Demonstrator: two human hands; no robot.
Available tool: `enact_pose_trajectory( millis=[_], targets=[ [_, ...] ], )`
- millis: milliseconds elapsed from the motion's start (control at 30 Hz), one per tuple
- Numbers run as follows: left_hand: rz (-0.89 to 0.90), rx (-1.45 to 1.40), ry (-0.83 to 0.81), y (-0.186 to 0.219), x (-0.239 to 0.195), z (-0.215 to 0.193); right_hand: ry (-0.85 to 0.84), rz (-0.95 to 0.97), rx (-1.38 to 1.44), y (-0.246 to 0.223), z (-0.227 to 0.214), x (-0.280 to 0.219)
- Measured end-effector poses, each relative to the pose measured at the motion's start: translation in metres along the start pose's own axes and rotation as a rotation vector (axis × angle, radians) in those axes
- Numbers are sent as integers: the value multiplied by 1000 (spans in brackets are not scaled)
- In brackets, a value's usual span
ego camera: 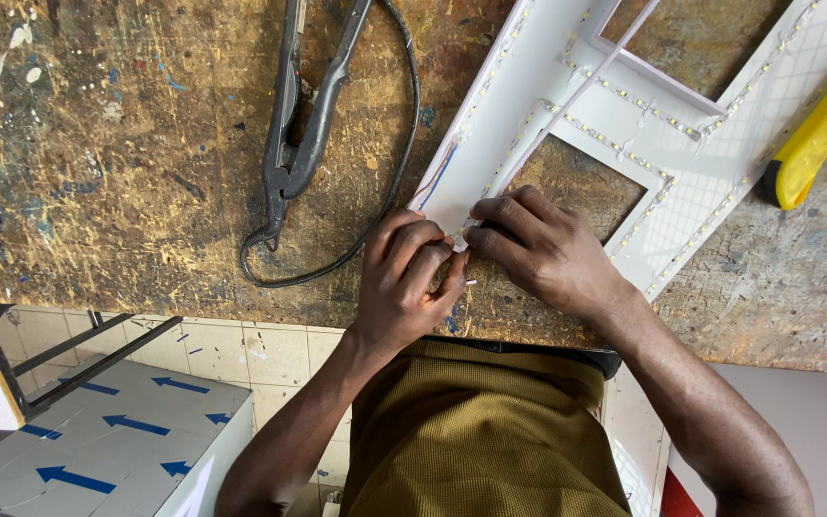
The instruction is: The person assembles a channel letter sign by applying adhesive to a white plastic trim piece and pressing it onto the interior edges of a large H-shaped sign frame containing LED strips.
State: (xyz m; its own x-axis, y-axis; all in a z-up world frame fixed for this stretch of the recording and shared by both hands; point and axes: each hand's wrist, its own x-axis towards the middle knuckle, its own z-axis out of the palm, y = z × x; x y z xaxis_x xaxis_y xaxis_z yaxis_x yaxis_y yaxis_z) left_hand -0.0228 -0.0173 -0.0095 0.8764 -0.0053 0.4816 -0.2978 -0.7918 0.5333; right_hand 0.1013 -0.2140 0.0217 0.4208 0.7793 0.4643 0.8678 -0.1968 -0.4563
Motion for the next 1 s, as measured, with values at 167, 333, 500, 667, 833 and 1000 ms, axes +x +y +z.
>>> enact_pose_trajectory(
  millis=[167, 333, 500, 667, 833, 1000],
  targets=[
    [49, 63, 17, 1, -6, 8, -16, 20, 39, -2, -5, 5],
    [75, 154, 24, 2, -9, 12, -16, 49, 111, -4, -15, 16],
    [86, 154, 53, -6, -19, 24, 54, 77, -241, 53, -29, -9],
    [77, 166, -58, 11, -1, 1, -22, 7, -447, 76, -50, 1],
    [76, 161, -53, 13, 0, -1, 7, -138, -568, 94, -48, 9],
    [71, 159, -43, 14, 2, -2, -20, -148, -619, 113, -80, 21]
  ],
)
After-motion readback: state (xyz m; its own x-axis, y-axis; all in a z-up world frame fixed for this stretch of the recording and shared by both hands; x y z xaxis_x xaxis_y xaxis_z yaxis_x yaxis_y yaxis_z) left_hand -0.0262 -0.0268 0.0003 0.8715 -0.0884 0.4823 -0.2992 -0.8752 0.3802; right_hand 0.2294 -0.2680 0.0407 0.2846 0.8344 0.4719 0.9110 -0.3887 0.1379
